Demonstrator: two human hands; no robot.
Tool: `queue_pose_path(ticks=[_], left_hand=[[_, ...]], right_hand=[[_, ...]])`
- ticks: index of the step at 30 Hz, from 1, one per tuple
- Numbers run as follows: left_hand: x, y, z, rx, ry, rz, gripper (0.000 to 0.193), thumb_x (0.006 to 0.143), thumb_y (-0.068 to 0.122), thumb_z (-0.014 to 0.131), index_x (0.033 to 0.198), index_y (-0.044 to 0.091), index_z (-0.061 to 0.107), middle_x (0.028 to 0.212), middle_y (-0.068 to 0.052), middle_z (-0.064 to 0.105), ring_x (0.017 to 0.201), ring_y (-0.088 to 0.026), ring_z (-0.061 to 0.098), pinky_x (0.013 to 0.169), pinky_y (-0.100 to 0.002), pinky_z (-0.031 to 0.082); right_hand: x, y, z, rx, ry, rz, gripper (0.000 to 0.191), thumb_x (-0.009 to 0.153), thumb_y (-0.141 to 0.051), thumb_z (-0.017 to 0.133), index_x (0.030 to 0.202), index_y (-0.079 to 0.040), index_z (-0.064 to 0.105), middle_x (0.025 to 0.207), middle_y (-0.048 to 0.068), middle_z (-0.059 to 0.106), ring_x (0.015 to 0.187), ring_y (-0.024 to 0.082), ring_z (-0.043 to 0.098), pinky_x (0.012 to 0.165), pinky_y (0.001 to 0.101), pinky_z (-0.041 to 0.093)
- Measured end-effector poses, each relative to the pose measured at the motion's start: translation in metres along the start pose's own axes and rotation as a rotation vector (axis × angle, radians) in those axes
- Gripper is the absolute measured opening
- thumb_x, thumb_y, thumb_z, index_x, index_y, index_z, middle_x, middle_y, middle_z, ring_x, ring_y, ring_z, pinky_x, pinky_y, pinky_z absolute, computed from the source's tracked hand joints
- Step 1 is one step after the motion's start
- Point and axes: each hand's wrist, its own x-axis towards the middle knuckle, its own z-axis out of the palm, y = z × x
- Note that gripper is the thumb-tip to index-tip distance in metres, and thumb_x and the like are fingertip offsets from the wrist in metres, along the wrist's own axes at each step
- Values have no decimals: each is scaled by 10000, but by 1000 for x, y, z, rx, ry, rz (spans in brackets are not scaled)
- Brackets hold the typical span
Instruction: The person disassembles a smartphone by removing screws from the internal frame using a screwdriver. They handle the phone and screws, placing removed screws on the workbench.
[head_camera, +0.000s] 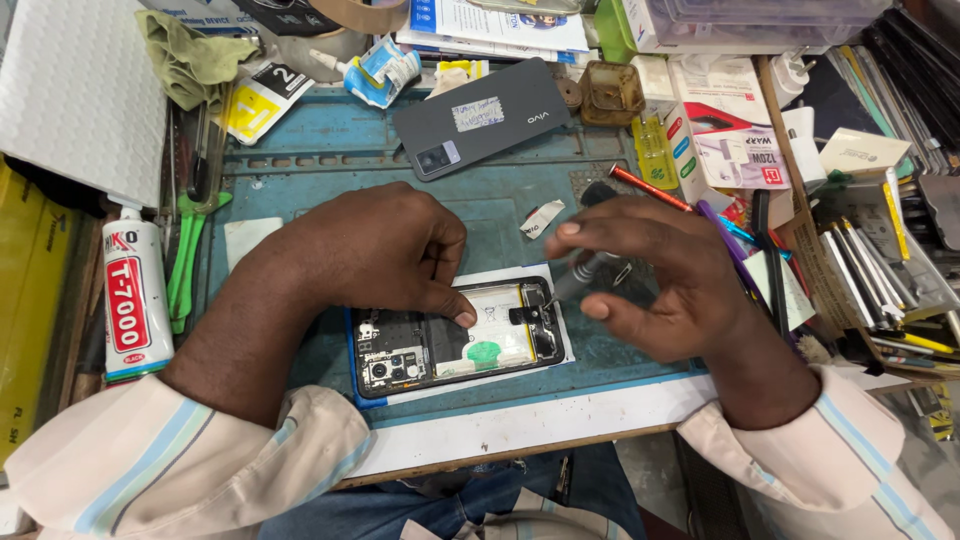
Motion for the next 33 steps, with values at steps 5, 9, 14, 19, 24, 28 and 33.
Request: queue_pose_path(ticks=[5,9,14,19,24,28,33], left_hand=[[0,1,1,14,10,6,397,644,437,951,701,129,708,623,-14,724,585,-183,698,560,-380,514],[1,1,0,15,18,7,404,637,440,956,693,128,704,618,-16,720,581,-185,694,558,-379,512],[1,1,1,19,9,-10,412,636,445,955,674,122,702,613,-18,717,580,-188,696,557,-383,511],[0,-1,0,16,17,-3,412,633,447,955,689,125,704,615,-18,717,584,-188,695,557,-383,510],[-2,-1,0,3,28,29,396,624,428,947,676,118,706,618,-25,719,582,-194,694,557,-382,509],[-2,0,-1,-6,12,-11,404,626,436,959,692,125,709,623,-20,724,589,-185,701,558,-379,514],[-3,1,-2,-5,14,4,409,634,431,958,643,108,707,620,-25,726,580,-189,700,557,-381,512]], right_hand=[[3,0,-1,-143,8,-11,550,838,-246,939,1278,-108,639,1007,90,766,896,192,772,743,303,588],[2,-1,-3,-29,-15,-54,501,880,-107,786,1338,-78,584,1096,137,731,988,253,757,855,347,609],[0,0,-2,-135,-2,27,588,802,-193,912,1308,-94,630,1025,98,747,882,200,767,754,298,592],[2,1,-1,-49,-3,24,517,867,-94,823,1339,-85,611,1056,96,743,892,219,761,785,314,589],[4,-4,-2,32,-21,-4,514,894,-51,740,1380,-79,575,1107,98,739,961,231,755,865,344,611],[5,-2,0,-26,-30,38,569,847,-110,843,1356,-76,590,1042,88,754,911,210,772,789,324,614],[2,1,0,80,-41,-2,568,872,-42,779,1390,-70,549,1124,135,732,991,238,764,861,337,631]])
